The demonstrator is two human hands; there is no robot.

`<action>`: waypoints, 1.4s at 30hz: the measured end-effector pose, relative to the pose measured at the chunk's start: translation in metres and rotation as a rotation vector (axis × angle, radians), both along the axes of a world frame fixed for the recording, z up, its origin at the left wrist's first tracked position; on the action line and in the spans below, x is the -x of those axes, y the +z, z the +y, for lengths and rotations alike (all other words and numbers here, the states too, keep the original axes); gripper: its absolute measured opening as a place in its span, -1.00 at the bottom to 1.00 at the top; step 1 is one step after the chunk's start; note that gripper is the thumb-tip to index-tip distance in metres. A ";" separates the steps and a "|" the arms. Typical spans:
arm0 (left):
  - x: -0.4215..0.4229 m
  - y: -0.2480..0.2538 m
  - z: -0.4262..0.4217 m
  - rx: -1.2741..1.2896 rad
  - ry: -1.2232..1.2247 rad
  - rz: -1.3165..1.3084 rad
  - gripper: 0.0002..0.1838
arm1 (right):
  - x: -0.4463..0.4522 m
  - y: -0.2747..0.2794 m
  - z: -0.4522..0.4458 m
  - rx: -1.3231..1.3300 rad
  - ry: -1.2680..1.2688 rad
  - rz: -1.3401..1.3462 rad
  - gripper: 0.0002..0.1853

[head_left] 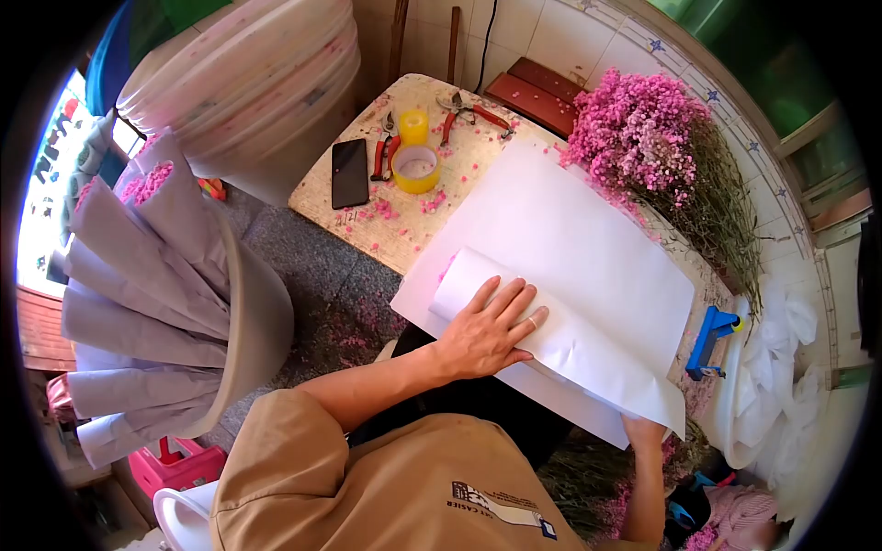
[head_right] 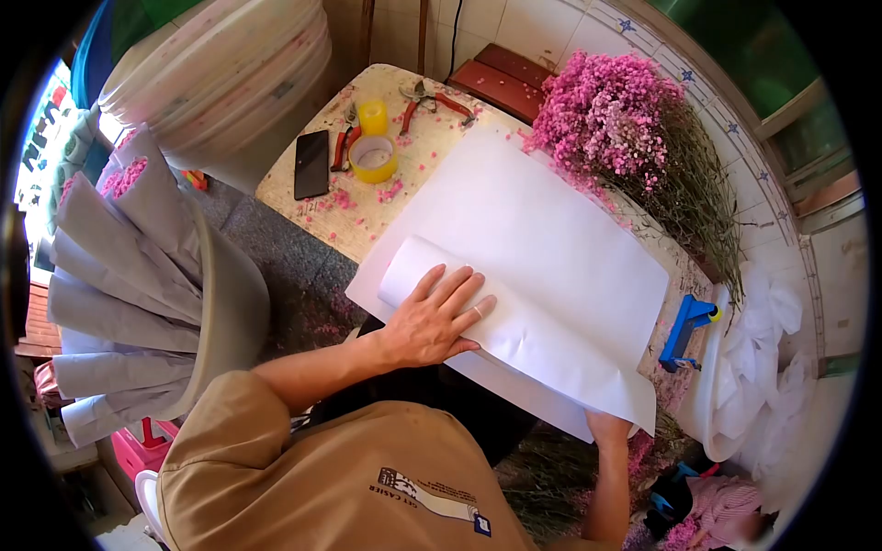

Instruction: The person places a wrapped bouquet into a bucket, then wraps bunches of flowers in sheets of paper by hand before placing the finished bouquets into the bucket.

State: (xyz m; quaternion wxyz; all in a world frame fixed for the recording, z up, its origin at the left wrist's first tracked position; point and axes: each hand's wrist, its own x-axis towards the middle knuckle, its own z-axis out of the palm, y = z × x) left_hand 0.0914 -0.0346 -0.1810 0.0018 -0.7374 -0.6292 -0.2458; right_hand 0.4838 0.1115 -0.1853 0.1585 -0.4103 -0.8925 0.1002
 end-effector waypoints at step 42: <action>-0.013 0.011 0.014 0.129 -0.029 0.220 -0.24 | -0.121 0.096 0.036 -0.218 -0.498 0.339 -0.55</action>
